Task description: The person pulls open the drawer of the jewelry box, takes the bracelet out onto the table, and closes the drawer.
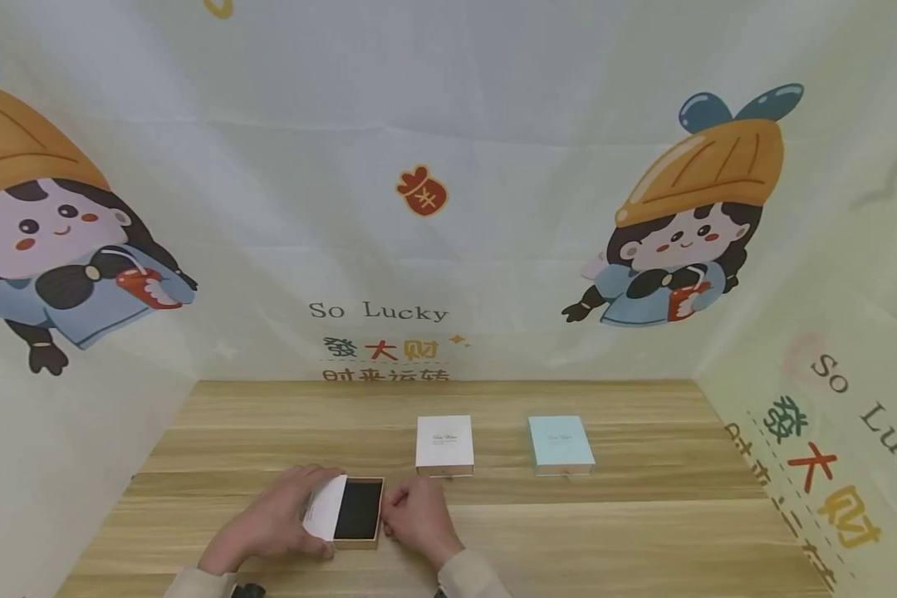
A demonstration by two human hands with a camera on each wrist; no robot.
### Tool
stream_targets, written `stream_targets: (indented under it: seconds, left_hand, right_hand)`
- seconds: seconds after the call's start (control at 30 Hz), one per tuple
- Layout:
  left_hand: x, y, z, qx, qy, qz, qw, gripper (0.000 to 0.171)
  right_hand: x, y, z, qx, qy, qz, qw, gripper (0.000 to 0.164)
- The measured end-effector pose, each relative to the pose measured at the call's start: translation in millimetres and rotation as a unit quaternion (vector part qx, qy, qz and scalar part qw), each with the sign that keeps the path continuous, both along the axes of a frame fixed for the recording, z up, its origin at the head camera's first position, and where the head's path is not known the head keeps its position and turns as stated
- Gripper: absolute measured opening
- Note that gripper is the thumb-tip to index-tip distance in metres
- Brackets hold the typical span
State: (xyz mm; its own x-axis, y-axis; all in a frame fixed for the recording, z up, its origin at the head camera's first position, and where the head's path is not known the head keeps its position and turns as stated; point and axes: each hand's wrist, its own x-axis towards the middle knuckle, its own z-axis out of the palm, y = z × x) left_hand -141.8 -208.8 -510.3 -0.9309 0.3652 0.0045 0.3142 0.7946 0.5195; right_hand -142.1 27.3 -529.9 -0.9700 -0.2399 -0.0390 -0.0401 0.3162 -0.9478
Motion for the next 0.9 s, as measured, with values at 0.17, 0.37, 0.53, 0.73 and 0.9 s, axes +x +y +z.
stream_targets:
  seconds: [0.17,0.37,0.53,0.73,0.9]
  left_hand:
    - [-0.7,-1.3,-1.0,-0.003,0.003,0.002,1.0,0.103]
    - [-1.1,-0.8,-0.1,-0.006,0.004,-0.004,1.0,0.102]
    - [-0.6,0.0,2.2,-0.007,-0.003,-0.006,1.0,0.101]
    - [-1.2,-0.7,1.5,-0.007,-0.003,-0.006,1.0,0.099]
    - [-1.7,-1.1,0.3,-0.007,0.005,-0.011,0.9999,0.099]
  right_hand:
    - [-2.0,-5.1,-1.3,0.0,-0.001,0.006,1.0,0.012]
    - [-2.0,-11.7,-3.0,-0.016,-0.012,0.008,1.0,0.011]
    - [-0.5,-18.3,1.4,-0.014,-0.017,0.006,1.0,0.011]
    - [-1.4,-27.5,2.9,-0.007,-0.024,0.009,1.0,0.012]
    - [-2.1,-34.5,2.8,-0.009,-0.021,0.01,1.0,0.012]
